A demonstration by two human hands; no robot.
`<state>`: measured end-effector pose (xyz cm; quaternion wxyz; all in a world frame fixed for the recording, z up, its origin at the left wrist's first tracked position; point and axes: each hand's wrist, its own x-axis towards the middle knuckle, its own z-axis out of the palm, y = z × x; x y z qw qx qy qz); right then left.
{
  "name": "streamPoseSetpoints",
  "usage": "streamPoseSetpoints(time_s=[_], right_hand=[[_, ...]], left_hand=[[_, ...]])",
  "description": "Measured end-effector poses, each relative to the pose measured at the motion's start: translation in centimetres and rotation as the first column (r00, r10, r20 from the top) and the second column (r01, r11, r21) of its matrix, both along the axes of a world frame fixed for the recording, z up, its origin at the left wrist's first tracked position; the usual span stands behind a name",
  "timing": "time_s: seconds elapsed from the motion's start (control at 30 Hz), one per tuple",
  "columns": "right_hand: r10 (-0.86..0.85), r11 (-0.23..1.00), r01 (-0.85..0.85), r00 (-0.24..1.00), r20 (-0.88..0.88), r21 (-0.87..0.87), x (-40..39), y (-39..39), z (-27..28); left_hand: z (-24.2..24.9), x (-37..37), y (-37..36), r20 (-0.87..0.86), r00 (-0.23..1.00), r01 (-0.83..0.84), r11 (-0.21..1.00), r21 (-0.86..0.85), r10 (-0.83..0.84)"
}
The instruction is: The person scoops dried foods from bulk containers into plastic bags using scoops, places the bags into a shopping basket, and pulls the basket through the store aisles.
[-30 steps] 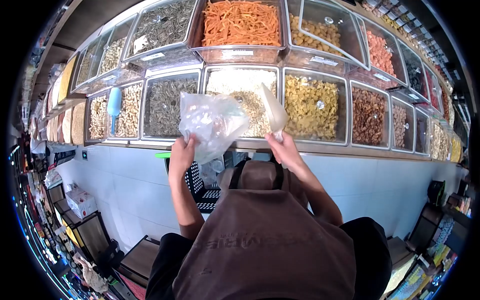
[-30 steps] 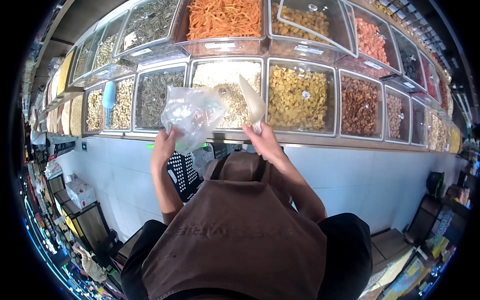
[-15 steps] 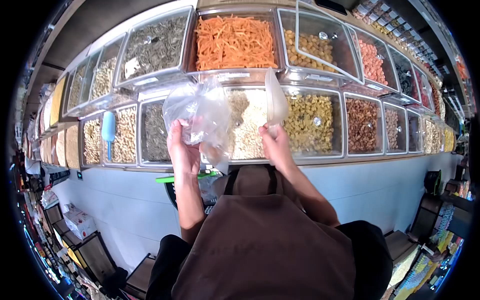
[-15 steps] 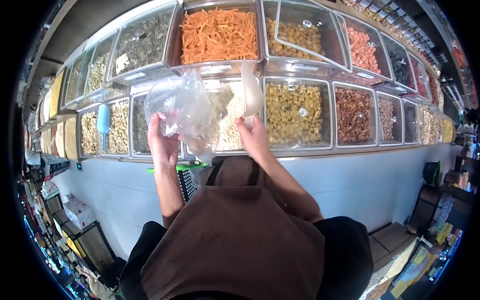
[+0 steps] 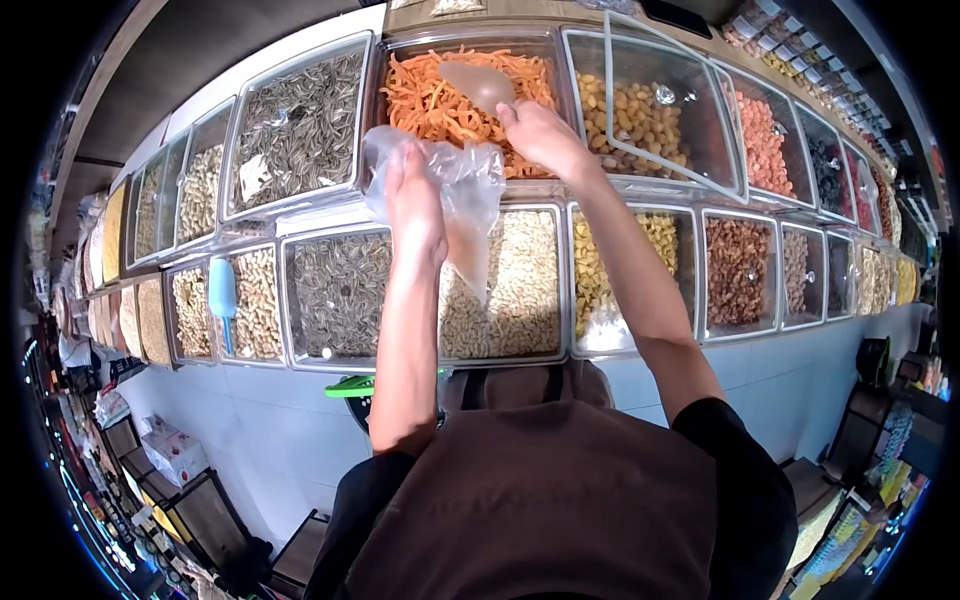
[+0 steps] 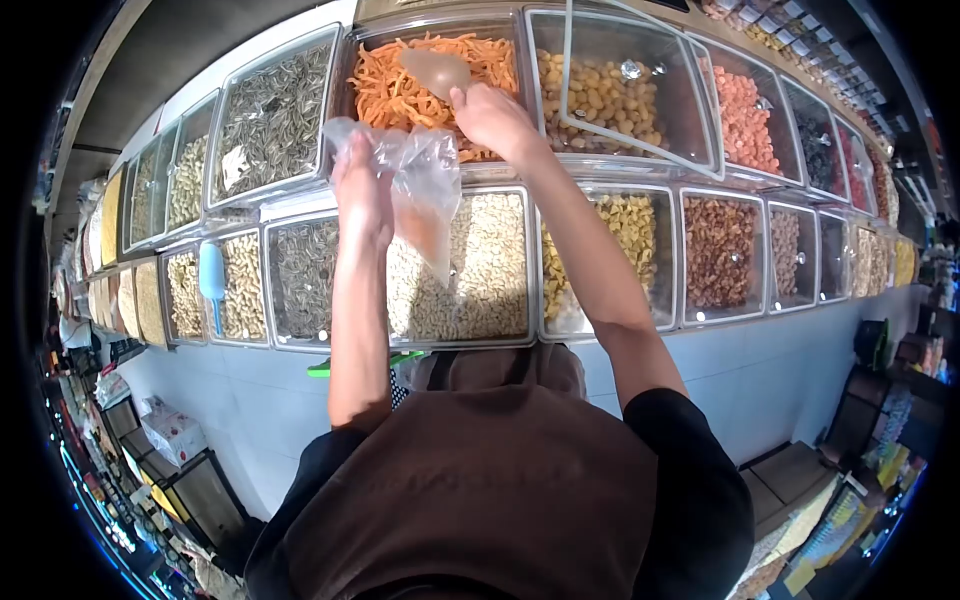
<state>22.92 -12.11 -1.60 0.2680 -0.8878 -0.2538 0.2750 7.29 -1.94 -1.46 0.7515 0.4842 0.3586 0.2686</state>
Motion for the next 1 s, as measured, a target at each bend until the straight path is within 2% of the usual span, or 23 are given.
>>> streamPoseSetpoints(time_s=[0.07, 0.1, 0.17, 0.2, 0.27, 0.33, 0.4, 0.5, 0.53, 0.6, 0.63, 0.67, 0.7, 0.73, 0.8, 0.87, 0.93, 1.0], right_hand=[[0.045, 0.998, -0.047, 0.998, -0.042, -0.037, 0.4, 1.2, -1.4], [0.008, 0.999, -0.009, 1.0, 0.027, 0.04, 0.5, 1.6, -3.5], [-0.035, 0.975, -0.003, 0.985, 0.172, 0.221, 1.4, 1.7, -7.4], [-0.036, 0.976, -0.001, 0.986, 0.164, 0.217, 1.4, 1.5, -6.6], [-0.02, 0.984, 0.063, 0.969, -0.245, 0.168, 0.9, 0.8, -3.3], [-0.017, 0.972, 0.087, 0.952, -0.306, 0.216, 0.8, 0.5, -3.4], [0.022, 0.964, 0.082, 0.923, -0.384, 0.252, 1.2, 0.5, -4.1], [0.011, 0.959, 0.112, 0.904, -0.428, 0.261, 1.3, 0.5, -4.1], [0.008, 0.958, 0.116, 0.904, -0.427, 0.263, 1.4, 0.4, -4.5], [0.104, 0.916, 0.149, 0.808, -0.58, 0.372, 1.7, 0.1, -5.2], [0.106, 0.917, 0.145, 0.81, -0.577, 0.372, 1.5, -0.1, -4.5], [0.106, 0.922, 0.151, 0.787, -0.607, 0.357, 1.4, -0.3, -3.8], [0.104, 0.926, 0.16, 0.763, -0.638, 0.343, 1.1, -0.5, -3.3], [0.102, 0.924, 0.164, 0.765, -0.636, 0.346, 1.1, -0.5, -3.3], [0.06, 0.926, 0.212, 0.734, -0.676, 0.313, 1.3, -0.4, -3.3], [0.063, 0.926, 0.224, 0.703, -0.708, 0.305, 1.5, -0.5, -3.3], [0.065, 0.925, 0.236, 0.671, -0.739, 0.297, 1.6, -0.8, -3.6], [0.136, 0.904, 0.284, 0.518, -0.844, 0.32, 1.4, -1.1, -3.7]], left_hand=[[-1.2, 1.9, 1.0, 0.03, 0.996, 0.092, 0.989, -0.113, -0.089], [-1.8, 2.3, 1.4, 0.026, 0.996, 0.084, 0.99, -0.117, -0.081], [-2.9, 3.3, 2.1, 0.094, 0.993, 0.098, 0.937, -0.336, -0.07], [-3.7, 4.1, 2.5, 0.087, 0.994, 0.096, 0.935, -0.34, -0.071], [-4.9, 5.7, 3.1, 0.029, 0.998, -0.048, 0.926, -0.374, 0.063], [-4.8, 6.3, 3.2, 0.021, 0.998, -0.045, 0.904, -0.425, 0.059], [-6.0, 7.0, 3.4, 0.158, 0.984, 0.009, 0.873, -0.488, 0.078], [-5.9, 7.2, 2.6, 0.222, 0.969, 0.033, 0.834, -0.551, 0.109], [-5.7, 7.3, 2.2, 0.223, 0.969, 0.036, 0.834, -0.55, 0.105], [-5.1, 7.5, 1.5, 0.38, 0.921, 0.139, 0.839, -0.526, 0.086], [-6.3, 8.0, 1.7, 0.384, 0.919, 0.138, 0.839, -0.526, 0.089], [-7.8, 8.8, 1.9, 0.343, 0.936, 0.095, 0.889, -0.448, 0.073], [-7.3, 9.0, 1.7, 0.298, 0.953, 0.056, 0.931, -0.361, 0.058], [-6.8, 9.0, 1.4, 0.3, 0.952, 0.061, 0.932, -0.358, 0.053], [-5.5, 9.0, 0.9, 0.184, 0.982, 0.008, 0.957, -0.291, 0.048], [-6.7, 9.3, 2.2, 0.207, 0.978, 0.038, 0.959, -0.282, 0.023], [-5.5, 9.1, 2.1, 0.23, 0.973, 0.069, 0.96, -0.273, -0.004], [-4.2, 8.8, 1.3, 0.227, 0.973, 0.01, 0.981, -0.195, 0.035]])
